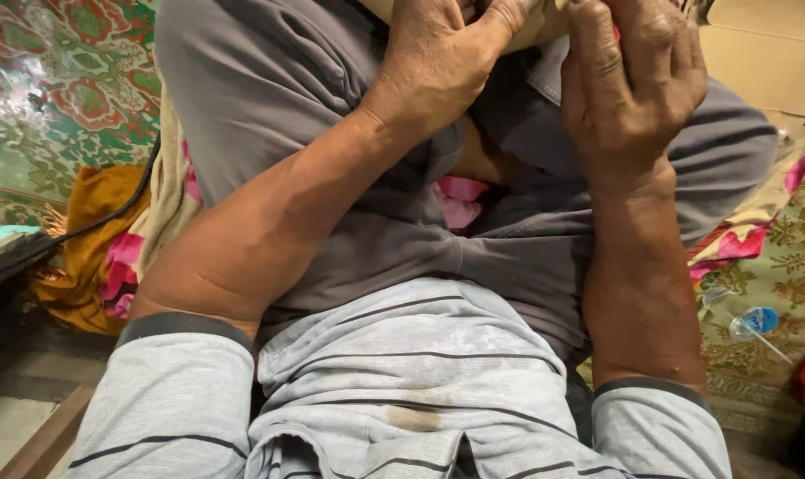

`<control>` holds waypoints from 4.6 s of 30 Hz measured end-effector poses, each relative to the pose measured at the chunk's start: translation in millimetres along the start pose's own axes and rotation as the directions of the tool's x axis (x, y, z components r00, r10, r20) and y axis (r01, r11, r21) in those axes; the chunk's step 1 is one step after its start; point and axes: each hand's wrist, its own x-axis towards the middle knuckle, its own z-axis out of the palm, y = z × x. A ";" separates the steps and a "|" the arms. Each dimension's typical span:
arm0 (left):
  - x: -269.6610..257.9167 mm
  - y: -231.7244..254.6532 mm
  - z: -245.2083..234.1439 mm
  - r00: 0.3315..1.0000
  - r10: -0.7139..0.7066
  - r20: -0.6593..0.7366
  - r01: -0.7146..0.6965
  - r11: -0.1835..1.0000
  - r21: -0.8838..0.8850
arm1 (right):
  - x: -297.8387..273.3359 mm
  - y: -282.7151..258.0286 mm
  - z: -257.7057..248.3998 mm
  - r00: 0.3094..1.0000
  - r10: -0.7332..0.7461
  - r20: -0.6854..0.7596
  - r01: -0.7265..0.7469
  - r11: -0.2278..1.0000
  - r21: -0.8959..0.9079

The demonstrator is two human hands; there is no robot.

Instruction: Folding and assembling cardboard food containers from flat templates while sitting.

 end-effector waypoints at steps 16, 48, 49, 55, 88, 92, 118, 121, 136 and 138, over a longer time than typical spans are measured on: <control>-2.5 7.2 5.7 0.977 -0.206 -0.051 0.206 0.978 -0.014 | 8.7 -2.7 1.6 0.997 0.033 -0.064 -0.036 0.998 -0.053; 10.4 56.6 26.4 0.998 0.034 0.057 -0.054 0.921 0.387 | 23.9 5.6 -15.0 0.962 0.216 -0.170 -0.176 0.960 0.219; 14.4 61.9 28.7 0.995 0.028 0.092 -0.064 0.905 0.421 | 21.4 9.0 -17.0 0.954 0.221 -0.202 -0.180 0.962 0.203; 31.5 56.5 43.5 0.984 -0.035 0.177 -0.030 0.936 0.352 | 11.8 22.0 -29.7 0.927 0.288 -0.240 -0.251 0.952 0.173; 31.6 21.6 24.3 0.823 -0.443 0.357 0.524 0.834 -0.173 | 6.4 28.9 -21.3 0.961 0.226 -0.162 -0.214 0.973 0.087; 30.1 21.7 26.8 0.810 -0.467 0.355 0.552 0.811 -0.193 | 6.9 28.1 -22.6 0.961 0.222 -0.163 -0.207 0.973 0.102; 28.5 19.5 28.4 0.763 -0.573 0.301 0.634 0.754 -0.171 | -0.9 28.0 -22.4 0.959 0.262 -0.106 -0.250 0.961 0.118; 28.9 21.0 28.1 0.770 -0.565 0.295 0.621 0.769 -0.148 | 2.0 28.8 -22.4 0.968 0.224 -0.110 -0.218 0.974 0.061; 25.4 20.1 31.1 0.776 -0.563 0.284 0.619 0.764 -0.179 | 10.4 18.5 -16.6 0.955 0.251 -0.161 -0.246 0.968 0.046; 23.4 22.7 32.0 0.781 -0.558 0.281 0.615 0.766 -0.188 | 9.4 19.1 -14.6 0.953 0.254 -0.167 -0.243 0.967 0.081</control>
